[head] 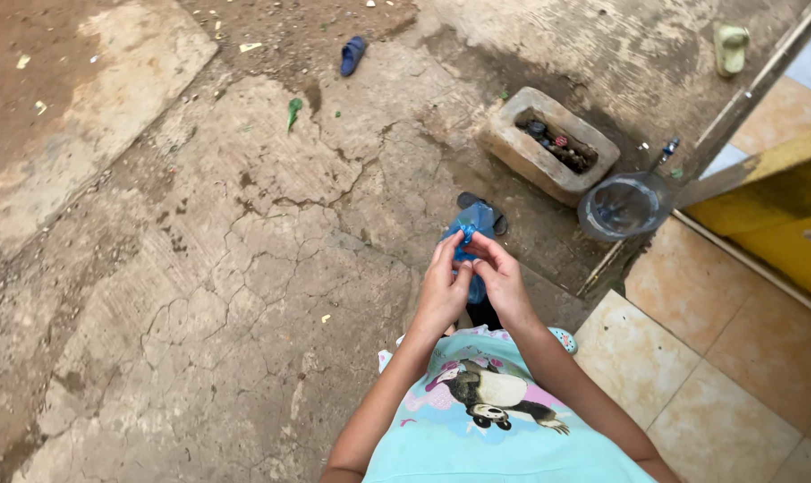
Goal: The person squats and packs small items from a red bucket into a blue plastic bag, then ties the bag closed. They walk outside and drop the tied bag into a concrete disposal pit.
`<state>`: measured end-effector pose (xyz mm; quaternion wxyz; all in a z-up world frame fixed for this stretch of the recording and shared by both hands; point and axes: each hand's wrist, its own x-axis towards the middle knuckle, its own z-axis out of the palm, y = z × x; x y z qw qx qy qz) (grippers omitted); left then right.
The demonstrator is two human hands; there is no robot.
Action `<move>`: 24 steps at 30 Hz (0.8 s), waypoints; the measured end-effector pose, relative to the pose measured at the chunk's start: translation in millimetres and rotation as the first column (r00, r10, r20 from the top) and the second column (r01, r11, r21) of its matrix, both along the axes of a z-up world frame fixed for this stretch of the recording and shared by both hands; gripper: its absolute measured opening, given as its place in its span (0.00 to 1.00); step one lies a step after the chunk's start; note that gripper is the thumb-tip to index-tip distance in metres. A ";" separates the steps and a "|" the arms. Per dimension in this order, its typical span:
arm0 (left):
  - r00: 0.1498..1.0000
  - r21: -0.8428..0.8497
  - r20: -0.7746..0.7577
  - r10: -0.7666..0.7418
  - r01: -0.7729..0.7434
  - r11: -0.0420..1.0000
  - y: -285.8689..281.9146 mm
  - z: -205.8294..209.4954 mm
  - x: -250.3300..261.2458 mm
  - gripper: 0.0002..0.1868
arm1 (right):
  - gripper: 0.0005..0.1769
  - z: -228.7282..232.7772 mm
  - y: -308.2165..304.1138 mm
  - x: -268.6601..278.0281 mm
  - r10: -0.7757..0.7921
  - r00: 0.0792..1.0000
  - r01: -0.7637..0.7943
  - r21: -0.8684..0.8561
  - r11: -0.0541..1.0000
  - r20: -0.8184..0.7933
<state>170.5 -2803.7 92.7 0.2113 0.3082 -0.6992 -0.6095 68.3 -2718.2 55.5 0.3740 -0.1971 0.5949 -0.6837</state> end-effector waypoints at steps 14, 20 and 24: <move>0.958 -0.139 -0.098 -0.271 0.256 0.957 -33.1 3.0 -145.3 0.27 | 0.24 7.7 -11.3 -126.1 -0.256 0.967 0.256 0.006 0.967 0.002; 0.916 -0.175 -0.076 -0.393 0.376 0.910 -49.5 17.6 -232.1 0.27 | 0.19 19.0 -24.1 -211.8 -0.432 0.899 0.431 -0.028 0.902 -0.068; 0.881 -0.190 -0.107 -0.462 0.438 0.879 -40.8 25.2 -271.5 0.27 | 0.16 23.8 -10.8 -246.5 -0.528 0.840 0.529 -0.032 0.848 -0.126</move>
